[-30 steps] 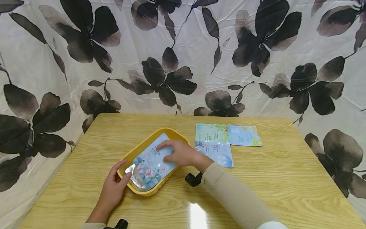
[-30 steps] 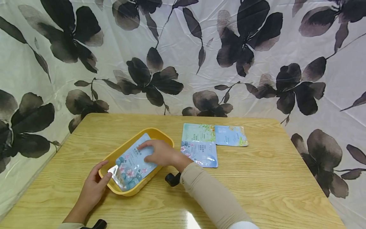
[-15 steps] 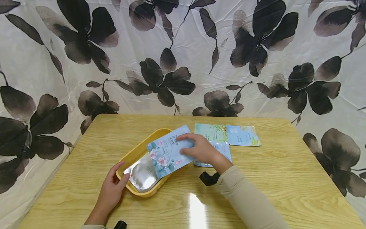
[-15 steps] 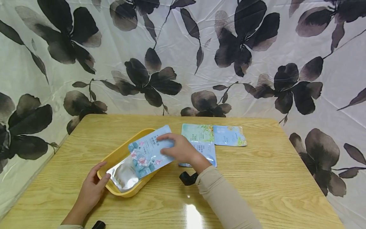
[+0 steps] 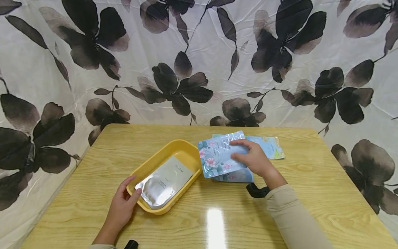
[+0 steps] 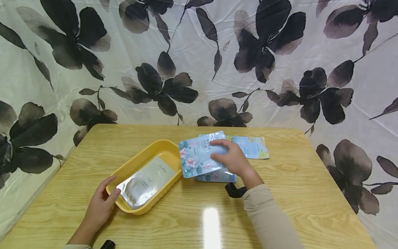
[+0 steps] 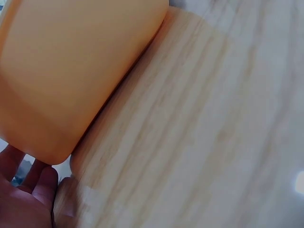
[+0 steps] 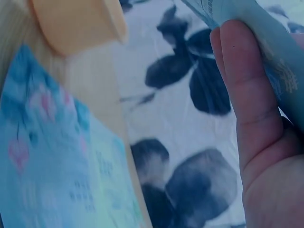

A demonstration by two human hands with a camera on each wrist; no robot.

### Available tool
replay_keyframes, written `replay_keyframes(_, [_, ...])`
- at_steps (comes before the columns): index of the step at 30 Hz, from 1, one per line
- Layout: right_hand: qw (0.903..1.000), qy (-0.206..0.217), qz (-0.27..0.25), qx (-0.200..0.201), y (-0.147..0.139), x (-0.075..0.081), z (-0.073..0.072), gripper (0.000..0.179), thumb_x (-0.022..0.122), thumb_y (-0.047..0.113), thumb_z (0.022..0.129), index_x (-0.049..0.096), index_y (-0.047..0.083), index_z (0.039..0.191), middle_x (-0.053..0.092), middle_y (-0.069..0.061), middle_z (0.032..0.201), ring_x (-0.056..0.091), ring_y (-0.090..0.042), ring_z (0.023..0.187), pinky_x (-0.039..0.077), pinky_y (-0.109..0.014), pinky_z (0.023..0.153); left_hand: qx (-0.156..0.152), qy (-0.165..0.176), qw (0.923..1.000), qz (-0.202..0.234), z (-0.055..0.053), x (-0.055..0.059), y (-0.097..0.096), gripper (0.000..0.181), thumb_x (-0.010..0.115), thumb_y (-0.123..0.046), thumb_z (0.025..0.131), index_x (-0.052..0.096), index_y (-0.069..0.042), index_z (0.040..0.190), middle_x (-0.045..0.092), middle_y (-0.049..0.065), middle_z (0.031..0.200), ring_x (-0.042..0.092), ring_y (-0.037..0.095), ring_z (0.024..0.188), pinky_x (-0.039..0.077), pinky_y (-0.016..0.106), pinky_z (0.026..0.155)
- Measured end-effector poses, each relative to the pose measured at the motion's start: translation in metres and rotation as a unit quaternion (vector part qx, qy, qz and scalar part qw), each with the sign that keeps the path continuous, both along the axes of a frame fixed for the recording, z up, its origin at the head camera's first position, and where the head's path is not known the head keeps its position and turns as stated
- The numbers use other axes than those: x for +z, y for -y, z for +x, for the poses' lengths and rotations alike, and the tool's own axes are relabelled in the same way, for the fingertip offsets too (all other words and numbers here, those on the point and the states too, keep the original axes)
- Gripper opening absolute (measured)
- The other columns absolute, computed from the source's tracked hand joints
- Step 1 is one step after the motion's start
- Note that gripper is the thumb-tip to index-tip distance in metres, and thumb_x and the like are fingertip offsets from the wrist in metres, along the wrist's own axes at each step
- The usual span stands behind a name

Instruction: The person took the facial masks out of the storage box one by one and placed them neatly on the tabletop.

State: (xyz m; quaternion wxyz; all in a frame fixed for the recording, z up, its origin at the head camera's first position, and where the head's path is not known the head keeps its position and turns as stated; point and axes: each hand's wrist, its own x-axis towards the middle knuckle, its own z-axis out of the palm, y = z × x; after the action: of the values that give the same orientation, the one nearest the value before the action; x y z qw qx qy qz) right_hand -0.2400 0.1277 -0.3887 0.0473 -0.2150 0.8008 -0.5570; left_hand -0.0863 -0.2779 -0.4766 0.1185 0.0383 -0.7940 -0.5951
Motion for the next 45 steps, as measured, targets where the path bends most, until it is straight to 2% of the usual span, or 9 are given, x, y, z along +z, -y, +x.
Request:
replay_keyframes(5, [0.9992,0.004,0.010,-0.038,-0.025,0.000,-0.001,0.044,0.075,0.012,0.091,0.063,0.000,0.131,0.055,-0.016,0.139,0.046,-0.027,0.128,0.044,-0.024,0.092,0.002,0.001,1.0000,0.000,0.000,0.000,0.000,0.051,0.057,-0.011,0.103,0.036,0.002,0.148,0.035,0.032,0.147,0.047,-0.011,0.112,0.041,0.006,0.088])
replay_keyframes(8, [0.9978,0.012,0.020,-0.062,-0.040,0.001,0.000,0.045,0.075,0.014,0.091,0.062,0.000,0.132,0.054,-0.019,0.138,0.055,-0.025,0.111,0.047,-0.022,0.083,0.004,0.000,1.0000,0.001,0.000,0.000,0.000,0.051,0.057,-0.010,0.103,0.036,0.002,0.148,0.036,0.032,0.146,0.047,-0.010,0.111,0.042,0.006,0.088])
replay_keyframes(11, [0.9958,0.021,0.032,-0.083,-0.056,0.001,0.004,0.047,0.075,0.015,0.091,0.061,0.000,0.134,0.050,-0.022,0.140,0.056,-0.022,0.098,0.048,-0.021,0.077,0.001,-0.002,1.0000,0.004,-0.001,0.000,-0.001,0.051,0.057,-0.009,0.103,0.036,0.003,0.148,0.036,0.032,0.145,0.049,-0.008,0.110,0.043,0.007,0.087])
replay_keyframes(17, [0.9917,0.025,0.052,-0.115,-0.086,-0.005,0.010,0.051,0.073,0.019,0.094,0.057,-0.002,0.137,0.042,-0.023,0.148,0.044,-0.028,0.117,0.040,-0.017,0.086,-0.002,-0.006,1.0000,0.002,0.000,-0.001,0.000,0.051,0.057,-0.009,0.103,0.036,0.003,0.147,0.038,0.033,0.143,0.050,-0.007,0.109,0.043,0.007,0.087])
replay_keyframes(24, [0.9850,0.023,0.070,-0.156,-0.113,-0.013,0.012,0.053,0.072,0.024,0.095,0.055,-0.004,0.137,0.043,-0.027,0.142,0.049,-0.019,0.098,0.045,-0.017,0.074,0.007,-0.011,0.9999,0.000,-0.001,0.000,0.000,0.049,0.058,-0.006,0.102,0.038,0.004,0.146,0.041,0.032,0.140,0.051,-0.006,0.107,0.044,0.007,0.086])
replay_keyframes(31, [0.9800,0.026,0.101,-0.169,-0.139,-0.022,0.008,0.053,0.071,0.023,0.096,0.054,-0.005,0.138,0.047,-0.029,0.134,0.054,-0.008,0.087,0.046,-0.017,0.071,0.006,-0.009,0.9999,0.002,0.000,0.001,-0.002,0.049,0.058,-0.006,0.102,0.037,0.005,0.146,0.039,0.033,0.142,0.050,-0.008,0.109,0.043,0.007,0.087])
replay_keyframes(38, [0.9775,0.046,0.120,-0.167,-0.157,-0.035,0.003,0.056,0.069,0.025,0.097,0.051,-0.007,0.140,0.045,-0.031,0.138,0.051,-0.007,0.092,0.044,-0.015,0.075,0.006,-0.010,0.9999,0.001,-0.001,0.002,-0.003,0.049,0.057,-0.005,0.102,0.036,0.005,0.146,0.040,0.032,0.141,0.050,-0.008,0.107,0.044,0.007,0.086])
replay_keyframes(41, [0.9778,0.052,0.120,-0.164,-0.160,-0.041,0.001,0.056,0.069,0.024,0.097,0.051,-0.008,0.140,0.044,-0.032,0.139,0.053,-0.010,0.092,0.045,-0.016,0.073,0.005,-0.009,0.9999,0.000,0.000,0.001,-0.003,0.049,0.057,-0.005,0.102,0.036,0.005,0.146,0.039,0.032,0.142,0.050,-0.008,0.108,0.043,0.007,0.087])
replay_keyframes(45, [0.9769,0.052,0.135,-0.157,-0.161,-0.048,-0.004,0.055,0.070,0.025,0.096,0.053,-0.007,0.138,0.042,-0.033,0.142,0.050,-0.025,0.104,0.042,-0.015,0.077,0.003,-0.009,1.0000,0.002,0.001,0.002,-0.004,0.049,0.056,-0.006,0.103,0.035,0.006,0.146,0.037,0.033,0.143,0.049,-0.009,0.109,0.043,0.007,0.087])
